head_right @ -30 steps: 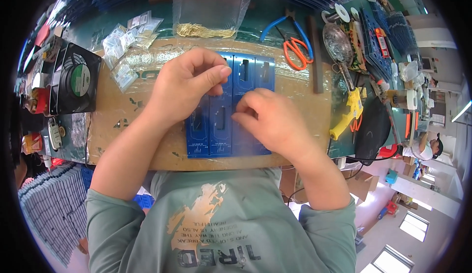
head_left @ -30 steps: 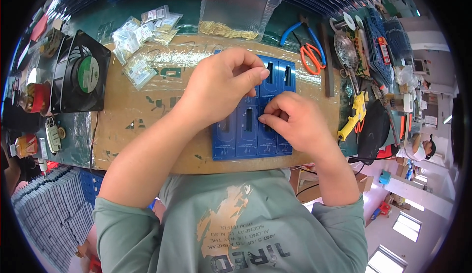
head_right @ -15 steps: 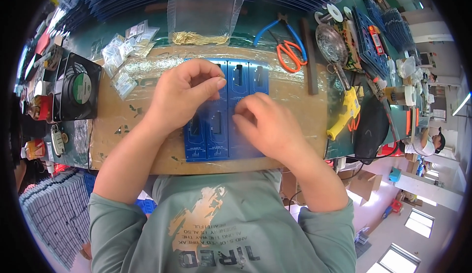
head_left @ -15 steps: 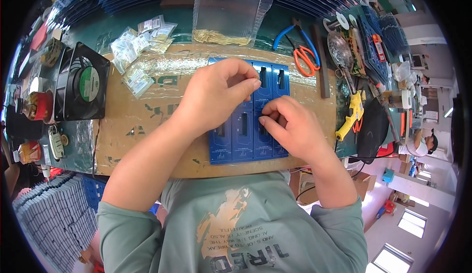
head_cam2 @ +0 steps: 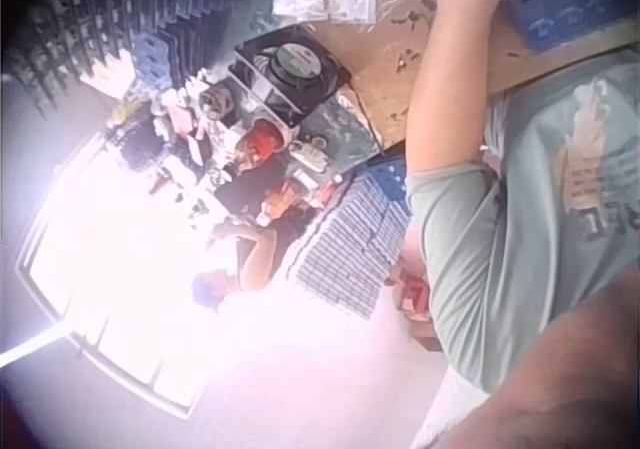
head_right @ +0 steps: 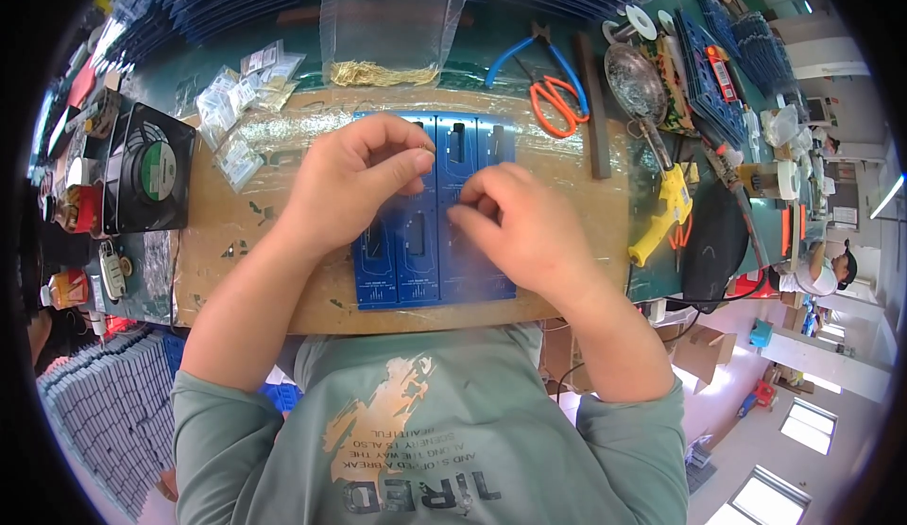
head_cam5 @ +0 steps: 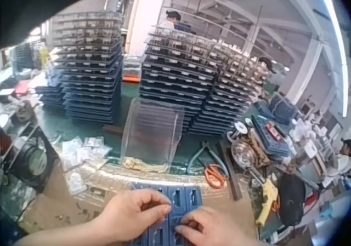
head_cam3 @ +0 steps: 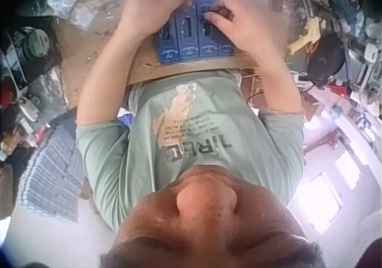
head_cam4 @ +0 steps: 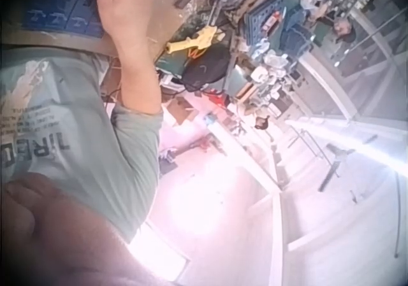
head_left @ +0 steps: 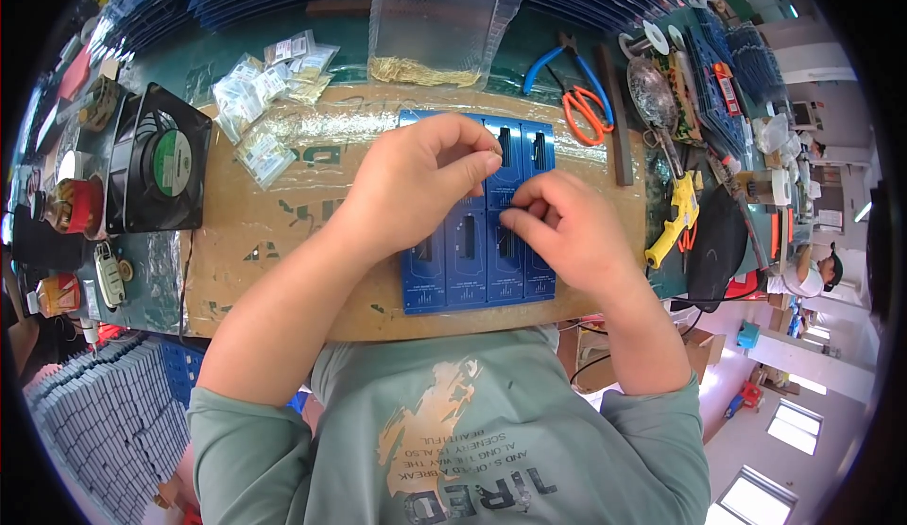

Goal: The person inserts small electrical components into blue plastic trays by hand.

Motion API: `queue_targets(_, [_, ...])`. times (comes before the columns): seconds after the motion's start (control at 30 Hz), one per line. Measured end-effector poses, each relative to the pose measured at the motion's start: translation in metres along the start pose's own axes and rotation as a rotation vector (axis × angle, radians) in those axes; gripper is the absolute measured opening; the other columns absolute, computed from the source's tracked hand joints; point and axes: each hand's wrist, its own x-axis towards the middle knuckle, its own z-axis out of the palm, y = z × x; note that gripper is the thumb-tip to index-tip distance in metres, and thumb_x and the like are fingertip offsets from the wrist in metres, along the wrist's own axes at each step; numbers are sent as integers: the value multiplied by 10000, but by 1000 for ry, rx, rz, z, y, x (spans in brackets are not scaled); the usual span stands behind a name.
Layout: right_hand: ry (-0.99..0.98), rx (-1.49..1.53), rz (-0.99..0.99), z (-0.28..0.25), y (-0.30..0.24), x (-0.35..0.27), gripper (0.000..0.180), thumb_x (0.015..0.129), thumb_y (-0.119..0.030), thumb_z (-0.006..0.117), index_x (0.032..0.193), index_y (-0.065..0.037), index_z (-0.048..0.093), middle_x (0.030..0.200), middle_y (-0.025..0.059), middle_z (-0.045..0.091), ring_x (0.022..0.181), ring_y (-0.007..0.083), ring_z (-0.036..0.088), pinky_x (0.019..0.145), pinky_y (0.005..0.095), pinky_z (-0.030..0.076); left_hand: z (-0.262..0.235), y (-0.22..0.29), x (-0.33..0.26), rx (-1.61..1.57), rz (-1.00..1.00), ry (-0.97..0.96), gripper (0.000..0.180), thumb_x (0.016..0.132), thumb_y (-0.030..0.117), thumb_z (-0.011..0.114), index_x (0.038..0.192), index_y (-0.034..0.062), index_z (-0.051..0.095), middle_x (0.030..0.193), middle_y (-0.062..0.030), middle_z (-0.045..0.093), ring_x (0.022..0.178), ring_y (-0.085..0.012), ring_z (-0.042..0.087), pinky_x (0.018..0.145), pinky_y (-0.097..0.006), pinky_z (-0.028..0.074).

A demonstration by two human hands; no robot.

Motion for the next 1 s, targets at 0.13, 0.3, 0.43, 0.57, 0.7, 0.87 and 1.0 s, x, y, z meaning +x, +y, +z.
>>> queue_targets(0.13, [264, 47, -259, -2, -12, 7, 134, 823, -152, 714, 914, -64, 671, 841, 78, 614, 713, 243, 620, 633, 334, 492, 0, -1, -3, 245, 94, 24, 138, 878, 126, 697, 962, 18, 677, 855, -46, 685, 748, -111, 640, 704, -261, 520])
queue_targets(0.3, [308, -37, -283, -1, -18, 12, 104, 814, -124, 706, 889, -63, 667, 831, 80, 620, 719, 262, 621, 623, 347, 492, 3, -3, -3, 488, 332, 55, 125, 815, 125, 708, 910, 44, 693, 866, -100, 685, 785, -236, 662, 713, -325, 521])
queue_targets(0.43, [300, -108, -308, 1, -17, 15, 96, 793, -104, 704, 865, -62, 655, 810, 83, 618, 697, 269, 624, 593, 352, 494, 5, -10, -3, 556, 427, 72, 113, 811, 112, 697, 900, 43, 688, 866, -107, 681, 811, -275, 659, 721, -346, 526])
queue_targets(0.57, [296, -120, -304, 5, -17, 16, 95, 782, -98, 704, 852, -63, 649, 800, 83, 613, 672, 270, 619, 577, 353, 493, 5, -16, -3, 601, 558, 126, 91, 804, 96, 688, 882, 50, 680, 859, -102, 676, 818, -290, 658, 725, -366, 527])
queue_targets(0.7, [289, -14, -240, 7, -17, 15, 91, 789, -83, 694, 860, -51, 647, 809, 84, 620, 677, 242, 634, 595, 329, 505, 6, -16, -2, 609, 582, 138, 85, 802, 94, 694, 876, 57, 676, 857, -99, 676, 814, -287, 659, 719, -365, 528])
queue_targets(0.87, [258, 298, -5, 5, -12, 9, 103, 844, -106, 681, 911, -29, 663, 840, 72, 614, 701, 147, 636, 625, 280, 498, 1, -14, 0, 600, 514, 135, 110, 817, 119, 708, 901, 52, 685, 868, -95, 683, 806, -268, 667, 714, -345, 529])
queue_targets(1.0, [137, 204, 4, 3, 2, -3, 95, 848, -106, 675, 901, -29, 659, 824, 67, 604, 705, 149, 634, 629, 275, 496, -1, -8, 1, 477, 340, 174, 156, 853, 153, 709, 963, 43, 700, 884, -86, 702, 784, -212, 676, 720, -313, 526])
